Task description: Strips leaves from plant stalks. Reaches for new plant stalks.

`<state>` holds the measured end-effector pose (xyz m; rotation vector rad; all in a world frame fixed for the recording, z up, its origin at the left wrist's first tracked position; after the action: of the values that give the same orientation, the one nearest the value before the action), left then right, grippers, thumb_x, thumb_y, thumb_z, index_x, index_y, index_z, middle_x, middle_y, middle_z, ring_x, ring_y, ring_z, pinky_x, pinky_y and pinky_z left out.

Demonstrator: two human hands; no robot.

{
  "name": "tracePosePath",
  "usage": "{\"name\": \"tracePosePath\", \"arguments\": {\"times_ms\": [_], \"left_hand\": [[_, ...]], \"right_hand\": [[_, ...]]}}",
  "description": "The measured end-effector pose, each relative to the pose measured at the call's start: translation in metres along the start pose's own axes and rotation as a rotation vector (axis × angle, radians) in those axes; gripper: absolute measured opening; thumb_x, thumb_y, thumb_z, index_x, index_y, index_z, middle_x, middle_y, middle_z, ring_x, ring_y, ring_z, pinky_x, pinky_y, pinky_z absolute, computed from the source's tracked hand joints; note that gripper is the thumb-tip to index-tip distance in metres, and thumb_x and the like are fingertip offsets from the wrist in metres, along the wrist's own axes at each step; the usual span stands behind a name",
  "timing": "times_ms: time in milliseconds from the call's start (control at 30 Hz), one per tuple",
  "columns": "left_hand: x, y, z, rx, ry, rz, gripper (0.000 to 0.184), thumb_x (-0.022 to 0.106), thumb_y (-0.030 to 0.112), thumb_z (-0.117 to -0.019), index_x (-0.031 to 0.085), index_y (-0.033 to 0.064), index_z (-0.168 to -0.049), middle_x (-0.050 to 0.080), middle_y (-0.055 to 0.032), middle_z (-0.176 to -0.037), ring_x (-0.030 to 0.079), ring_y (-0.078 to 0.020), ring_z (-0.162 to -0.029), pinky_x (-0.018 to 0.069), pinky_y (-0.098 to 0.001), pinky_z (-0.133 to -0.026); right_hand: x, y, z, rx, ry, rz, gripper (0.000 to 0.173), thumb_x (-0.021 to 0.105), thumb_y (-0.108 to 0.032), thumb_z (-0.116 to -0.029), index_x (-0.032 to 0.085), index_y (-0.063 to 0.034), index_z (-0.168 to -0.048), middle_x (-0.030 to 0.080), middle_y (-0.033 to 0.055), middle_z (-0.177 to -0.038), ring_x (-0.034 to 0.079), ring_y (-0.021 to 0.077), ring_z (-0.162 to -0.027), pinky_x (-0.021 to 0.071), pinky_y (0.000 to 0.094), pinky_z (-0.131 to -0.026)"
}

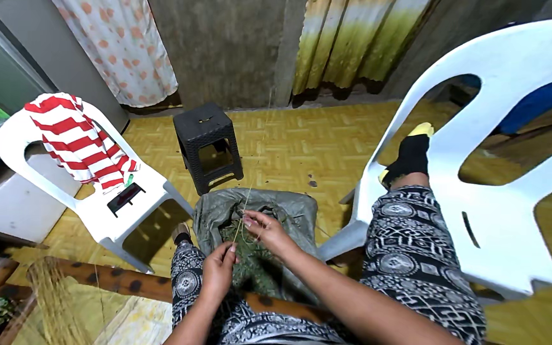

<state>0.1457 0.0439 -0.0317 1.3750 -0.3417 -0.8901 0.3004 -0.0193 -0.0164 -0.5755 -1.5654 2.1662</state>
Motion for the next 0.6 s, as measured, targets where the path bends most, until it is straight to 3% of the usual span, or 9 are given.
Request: {"name": "tracePosePath", "arguments": {"times_ms": [100,200,400,600], "left_hand": [[-0.001,0.001,0.002,0.035,0.004,-0.020,0.025,0.053,0.012,-0.1067,0.069,-0.0001,-0.121,0.068,0.0010,-0.083,0.060,-0.0018,-0.068,0.0512,-0.0201,-0.067],[-0.003,0.000,0.006,0.061,0.007,-0.036,0.025,0.053,0.012,-0.1062,0.069,0.0002,-0.120,0.068,0.0019,-0.082,0.058,-0.0006,-0.067,0.0496,-0.0189,-0.065],[-0.006,-0.010,0.014,0.046,-0.014,-0.092,0.026,0.052,0.013,-0.1064,0.070,0.0017,-0.120,0.069,0.0017,-0.082,0.059,-0.0017,-0.067,0.0503,-0.0207,-0.066],[-0.009,-0.014,0.015,0.035,0.017,-0.110,0.025,0.052,0.013,-0.1064,0.071,0.0016,-0.119,0.068,0.0017,-0.082,0.059,-0.0018,-0.067,0.0499,-0.0204,-0.066]], "right_hand": [[-0.003,0.000,-0.003,0.021,0.029,-0.077,0.039,0.057,-0.013,-0.1057,0.055,-0.0012,-0.143,0.063,0.0126,-0.128,0.062,0.0100,-0.091,0.0515,0.0255,-0.078],[-0.008,-0.001,-0.005,0.044,0.048,-0.134,0.038,0.057,-0.011,-0.1052,0.055,-0.0015,-0.142,0.063,0.0117,-0.128,0.062,0.0092,-0.091,0.0513,0.0247,-0.076],[-0.027,-0.007,-0.013,0.073,0.120,-0.285,0.034,0.055,-0.011,-0.1063,0.054,-0.0008,-0.139,0.064,0.0074,-0.111,0.058,0.0054,-0.073,0.0481,0.0200,-0.063],[-0.012,-0.003,-0.005,0.078,0.025,-0.210,0.038,0.056,-0.008,-0.1054,0.052,-0.0012,-0.142,0.063,0.0081,-0.115,0.058,0.0055,-0.076,0.0484,0.0199,-0.065]]}}
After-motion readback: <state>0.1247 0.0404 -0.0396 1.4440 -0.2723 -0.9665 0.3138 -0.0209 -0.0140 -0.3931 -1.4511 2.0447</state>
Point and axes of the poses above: each hand's wrist, its own z-axis away from the middle knuckle, its own x-axis out of the palm, y = z × x, the point moved 8 cm from there along -z, towards the middle knuckle
